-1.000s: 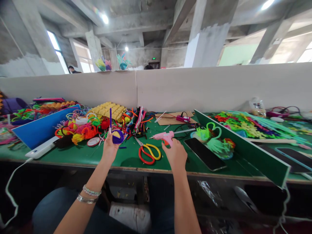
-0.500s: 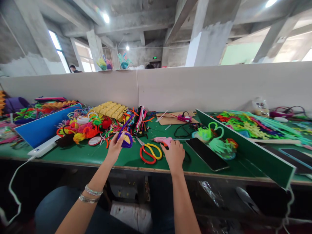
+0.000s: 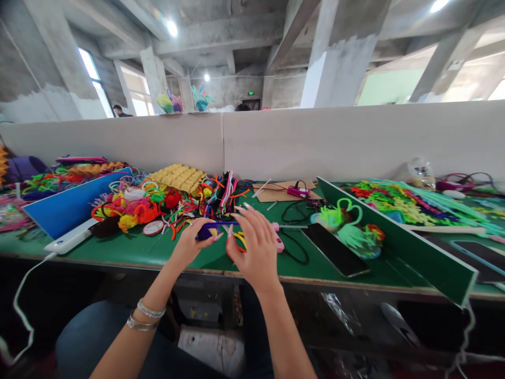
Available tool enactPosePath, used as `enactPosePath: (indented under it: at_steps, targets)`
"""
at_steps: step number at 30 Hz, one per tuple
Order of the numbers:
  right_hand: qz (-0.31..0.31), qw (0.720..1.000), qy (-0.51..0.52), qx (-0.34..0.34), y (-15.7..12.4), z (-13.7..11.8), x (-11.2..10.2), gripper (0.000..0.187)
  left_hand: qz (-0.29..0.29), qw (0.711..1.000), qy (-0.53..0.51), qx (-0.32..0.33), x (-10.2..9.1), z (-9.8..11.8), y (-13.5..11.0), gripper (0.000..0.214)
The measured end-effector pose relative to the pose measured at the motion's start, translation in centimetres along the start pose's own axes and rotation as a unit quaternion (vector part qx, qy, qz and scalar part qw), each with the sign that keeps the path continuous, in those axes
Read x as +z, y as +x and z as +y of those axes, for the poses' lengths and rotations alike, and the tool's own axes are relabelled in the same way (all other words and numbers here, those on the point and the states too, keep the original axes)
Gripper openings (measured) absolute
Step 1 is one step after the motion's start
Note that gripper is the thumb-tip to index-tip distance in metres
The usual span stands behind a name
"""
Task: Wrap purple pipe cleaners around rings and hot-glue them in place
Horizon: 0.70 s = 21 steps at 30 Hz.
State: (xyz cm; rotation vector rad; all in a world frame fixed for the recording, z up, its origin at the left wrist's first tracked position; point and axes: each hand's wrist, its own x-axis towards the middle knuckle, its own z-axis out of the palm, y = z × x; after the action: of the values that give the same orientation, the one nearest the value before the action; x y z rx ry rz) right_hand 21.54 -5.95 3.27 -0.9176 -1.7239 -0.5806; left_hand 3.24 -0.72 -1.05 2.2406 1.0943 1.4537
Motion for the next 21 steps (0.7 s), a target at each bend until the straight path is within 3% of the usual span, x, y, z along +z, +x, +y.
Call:
enactPosePath:
  at_steps: [3,9,15,21]
  targets:
    - [-0.088,0.995,0.010,-0.048,-0.4,-0.5,1.1,0.032,-0.035,0.998,0.037,0.041,-0.1,0.5,-0.2,0.034]
    - [-0.172,0.985,0.012,0.028,-1.1,-0.2,1.8,0.019,-0.041,0.996,0.055,0.055,-0.3,0.6,-0.2,0.038]
    - [-0.190,0.979,0.057,0.035,-1.0,-0.2,1.7,0.022,-0.041,0.996,0.041,0.072,-0.5,0.8,-0.2,0.041]
    - [-0.218,0.957,0.174,0.077,-0.8,0.2,1.2,0.020,-0.039,0.996,0.015,0.078,-0.5,0.9,-0.2,0.041]
